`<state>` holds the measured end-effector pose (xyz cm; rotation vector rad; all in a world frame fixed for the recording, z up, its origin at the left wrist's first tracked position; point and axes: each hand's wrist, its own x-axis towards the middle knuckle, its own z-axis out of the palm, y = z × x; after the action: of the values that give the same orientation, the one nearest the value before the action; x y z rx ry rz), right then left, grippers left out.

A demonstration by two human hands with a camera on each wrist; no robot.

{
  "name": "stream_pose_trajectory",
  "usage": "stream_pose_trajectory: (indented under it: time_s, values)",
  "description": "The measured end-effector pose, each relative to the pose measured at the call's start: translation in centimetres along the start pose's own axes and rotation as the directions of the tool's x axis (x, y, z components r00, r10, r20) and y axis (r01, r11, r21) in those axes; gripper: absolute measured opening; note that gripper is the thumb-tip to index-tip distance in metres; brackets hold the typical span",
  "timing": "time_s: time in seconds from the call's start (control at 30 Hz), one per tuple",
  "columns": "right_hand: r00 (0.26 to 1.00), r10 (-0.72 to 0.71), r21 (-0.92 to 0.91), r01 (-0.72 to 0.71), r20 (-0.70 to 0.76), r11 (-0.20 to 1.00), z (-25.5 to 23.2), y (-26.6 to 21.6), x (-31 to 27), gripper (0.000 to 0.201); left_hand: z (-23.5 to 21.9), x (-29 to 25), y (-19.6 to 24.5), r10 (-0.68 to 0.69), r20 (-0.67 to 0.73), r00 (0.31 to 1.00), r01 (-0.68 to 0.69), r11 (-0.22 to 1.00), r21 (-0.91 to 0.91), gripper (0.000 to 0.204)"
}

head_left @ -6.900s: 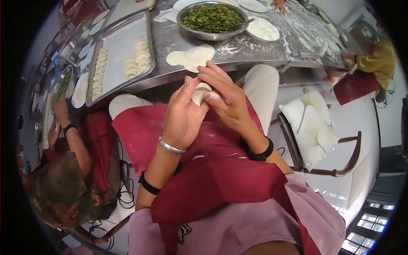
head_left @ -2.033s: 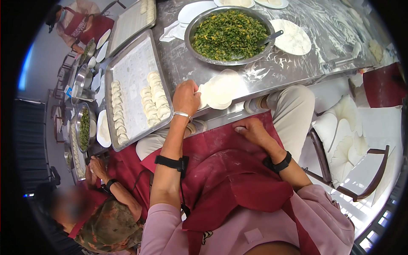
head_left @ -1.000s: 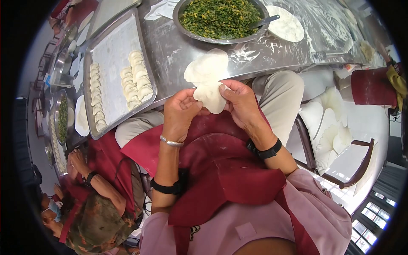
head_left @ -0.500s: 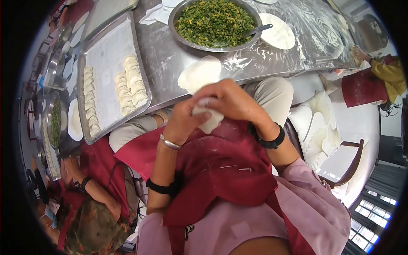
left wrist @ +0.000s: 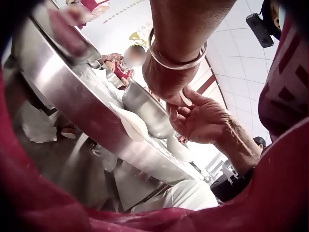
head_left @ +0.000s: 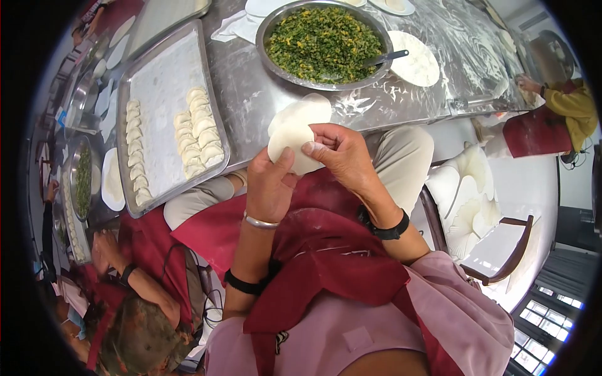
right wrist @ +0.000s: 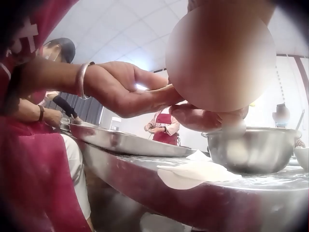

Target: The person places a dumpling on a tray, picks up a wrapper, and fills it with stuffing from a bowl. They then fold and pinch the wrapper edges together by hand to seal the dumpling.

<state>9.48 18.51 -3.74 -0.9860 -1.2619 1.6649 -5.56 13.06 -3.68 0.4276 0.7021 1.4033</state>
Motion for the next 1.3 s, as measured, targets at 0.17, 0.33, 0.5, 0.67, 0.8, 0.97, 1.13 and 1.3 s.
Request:
stream_pose_trajectory:
  time_s: [0.17,0.33,0.5,0.67,0.8,0.97,1.13,1.3]
  values:
    - [0.999,0.03,0.064,-0.028,-0.019,0.998,-1.3,-0.8,0.3,0.026,0.2,0.0,0.0,0.014,-0.035,0.999,-0.013,1.0,0.025,0.033]
    - [0.906,-0.037,-0.031,0.026,-0.421,0.999,-6.6,-3.1,1.6,0.023,0.0,-0.8,0.6,-0.014,0.04,0.999,0.007,0.987,0.159,0.044]
    - [0.679,-0.468,-0.521,0.146,-0.565,0.841,-12.9,-4.7,5.7,0.035,0.3,-1.8,-1.2,-0.087,0.041,0.995,0.081,0.986,0.144,0.047]
    - [0.644,-0.525,-0.576,0.157,-0.556,0.802,-14.2,-5.8,10.8,0.028,1.4,-2.6,-1.4,-0.188,0.02,0.982,0.183,0.972,0.15,0.038]
    - [0.729,-0.501,-0.603,0.151,-0.467,0.783,-13.8,-5.6,12.2,0.011,1.6,-3.0,-0.9,-0.216,-0.004,0.976,0.213,0.962,0.17,0.036]
    - [0.736,-0.605,-0.768,0.188,-0.303,0.613,-11.8,-5.1,11.4,0.009,0.9,-2.9,-1.5,-0.225,-0.007,0.974,0.223,0.959,0.173,0.035]
    - [0.706,-0.705,-0.864,0.311,-0.069,0.396,-11.7,-4.8,11.2,0.011,0.8,-2.7,-2.0,-0.24,0.039,0.97,0.23,0.958,0.173,0.036]
    - [0.761,-0.602,-0.604,0.368,-0.24,0.707,-11.1,-7.0,9.3,0.012,0.3,-2.7,-2.1,-0.222,0.028,0.975,0.215,0.963,0.163,0.037]
